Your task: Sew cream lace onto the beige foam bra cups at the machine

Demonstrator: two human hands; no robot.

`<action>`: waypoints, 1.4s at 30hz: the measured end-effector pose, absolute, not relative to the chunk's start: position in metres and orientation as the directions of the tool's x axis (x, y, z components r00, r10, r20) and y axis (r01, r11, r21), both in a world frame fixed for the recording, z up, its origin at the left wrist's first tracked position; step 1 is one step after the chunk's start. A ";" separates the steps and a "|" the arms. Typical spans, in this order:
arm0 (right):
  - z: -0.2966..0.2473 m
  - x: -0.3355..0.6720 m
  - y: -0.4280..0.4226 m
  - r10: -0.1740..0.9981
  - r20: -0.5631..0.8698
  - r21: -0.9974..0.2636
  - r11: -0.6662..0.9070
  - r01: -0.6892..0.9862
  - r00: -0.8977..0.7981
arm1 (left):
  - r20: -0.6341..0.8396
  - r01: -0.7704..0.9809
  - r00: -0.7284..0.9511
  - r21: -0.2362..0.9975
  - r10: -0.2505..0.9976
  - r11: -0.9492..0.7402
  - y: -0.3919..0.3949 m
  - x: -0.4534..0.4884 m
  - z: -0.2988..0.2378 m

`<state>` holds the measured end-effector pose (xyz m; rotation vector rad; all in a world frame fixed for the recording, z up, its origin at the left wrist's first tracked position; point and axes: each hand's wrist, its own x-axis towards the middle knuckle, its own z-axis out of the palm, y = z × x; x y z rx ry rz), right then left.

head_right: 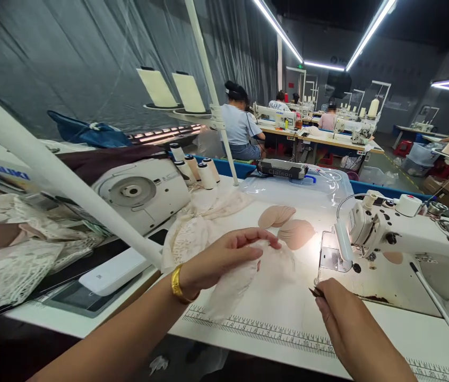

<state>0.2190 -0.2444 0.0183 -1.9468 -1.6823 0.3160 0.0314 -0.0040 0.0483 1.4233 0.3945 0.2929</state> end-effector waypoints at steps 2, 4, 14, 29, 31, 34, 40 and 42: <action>0.020 0.206 -0.240 0.950 0.263 -0.574 0.013 0.819 0.169 | 0.036 -0.075 0.886 0.995 0.463 0.066 -0.006 0.033 0.057; 0.016 0.200 -0.235 0.921 0.346 -0.564 0.052 0.824 0.178 | 0.109 -0.113 0.877 0.993 0.468 -0.018 -0.013 0.039 0.052; -0.033 0.210 -0.205 0.815 0.567 -0.096 -0.079 0.992 0.119 | -0.087 0.056 0.974 0.987 0.210 0.149 -0.040 0.068 -0.019; -0.054 0.286 -0.282 0.877 0.401 0.142 -0.344 0.928 0.264 | 0.394 0.381 0.719 0.464 0.572 -0.800 0.020 0.013 0.052; -0.054 0.305 -0.301 0.858 0.460 0.182 -0.342 0.922 0.228 | 0.527 0.418 0.667 0.322 0.527 -0.850 0.023 0.008 0.051; -0.047 0.298 -0.301 0.828 0.515 0.020 -0.270 0.963 0.222 | 0.400 0.254 0.861 0.195 0.313 -0.947 0.009 0.023 0.024; -0.025 0.211 -0.250 0.931 0.327 -0.635 0.087 0.768 0.165 | 0.229 0.137 0.957 0.180 0.177 -0.974 -0.020 0.071 -0.003; -0.019 0.195 -0.236 0.855 0.463 -0.611 0.119 0.782 0.232 | 0.218 0.094 0.963 0.273 0.156 -0.957 -0.027 0.073 0.010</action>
